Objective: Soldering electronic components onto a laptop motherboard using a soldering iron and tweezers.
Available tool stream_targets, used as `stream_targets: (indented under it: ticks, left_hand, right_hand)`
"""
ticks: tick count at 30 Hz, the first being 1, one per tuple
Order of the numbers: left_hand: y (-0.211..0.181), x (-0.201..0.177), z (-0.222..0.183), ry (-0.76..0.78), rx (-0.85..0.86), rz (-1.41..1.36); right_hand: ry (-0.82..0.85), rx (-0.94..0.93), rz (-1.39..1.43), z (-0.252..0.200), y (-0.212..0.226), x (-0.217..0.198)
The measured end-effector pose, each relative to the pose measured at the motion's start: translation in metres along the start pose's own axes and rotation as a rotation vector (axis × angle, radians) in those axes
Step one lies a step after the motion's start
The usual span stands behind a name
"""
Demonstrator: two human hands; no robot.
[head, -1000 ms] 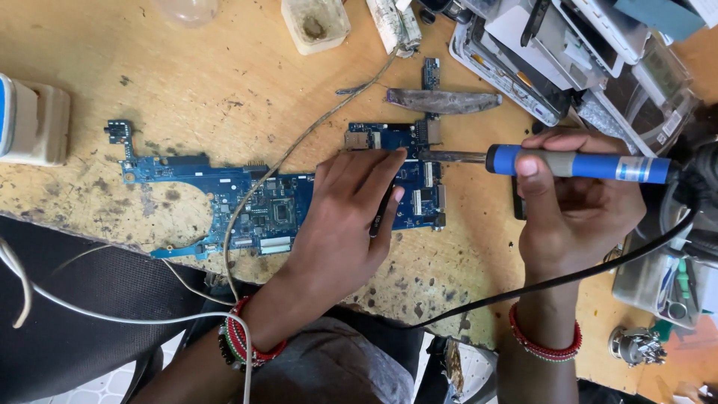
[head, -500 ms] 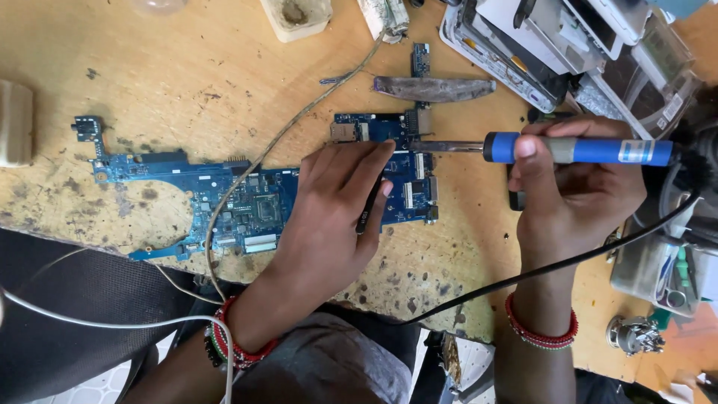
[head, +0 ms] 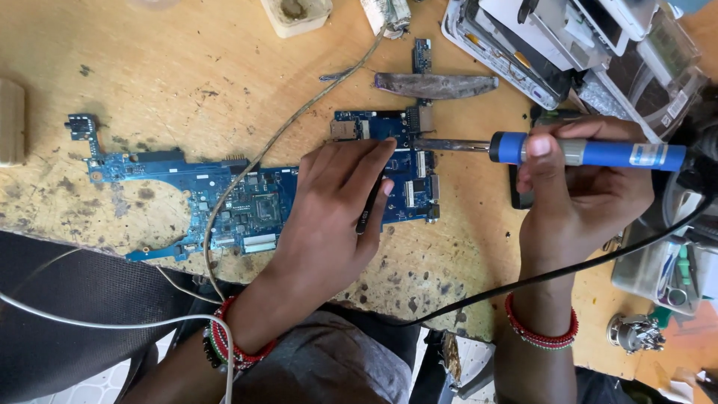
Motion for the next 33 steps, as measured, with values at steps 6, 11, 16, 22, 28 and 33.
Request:
stream_targets:
  ticks: [6,11,16,22,28,33]
  left_hand:
    - [-0.001,0.000,0.000,0.005,-0.002,-0.001]
    - [-0.001,0.000,0.001,0.006,0.001,0.006]
    - [-0.001,0.000,0.001,0.005,-0.005,0.007]
    - [0.000,0.000,0.000,0.002,0.006,0.012]
    - [0.000,0.002,0.000,0.019,0.000,0.025]
    - [-0.001,0.002,-0.001,0.012,0.014,0.034]
  right_hand:
    - [0.006,-0.008,-0.019,0.000,0.002,0.002]
    - [0.015,0.001,0.003,-0.001,0.000,0.001]
    - [0.023,-0.012,0.000,-0.002,0.001,0.002]
    - [-0.036,-0.048,-0.035,-0.006,0.004,0.007]
    - [0.060,-0.146,-0.133,-0.008,0.008,0.000]
    - [0.266,-0.153,-0.091,0.002,-0.002,-0.012]
Point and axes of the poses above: each hand's wrist, its own z-axis towards the middle knuckle, its own x-axis out of the palm, y = z × x, the point moved 3 cm from there along z, towards the middle knuckle, and after that the axes turned 15 degrees about x, right-handed, at the moved point
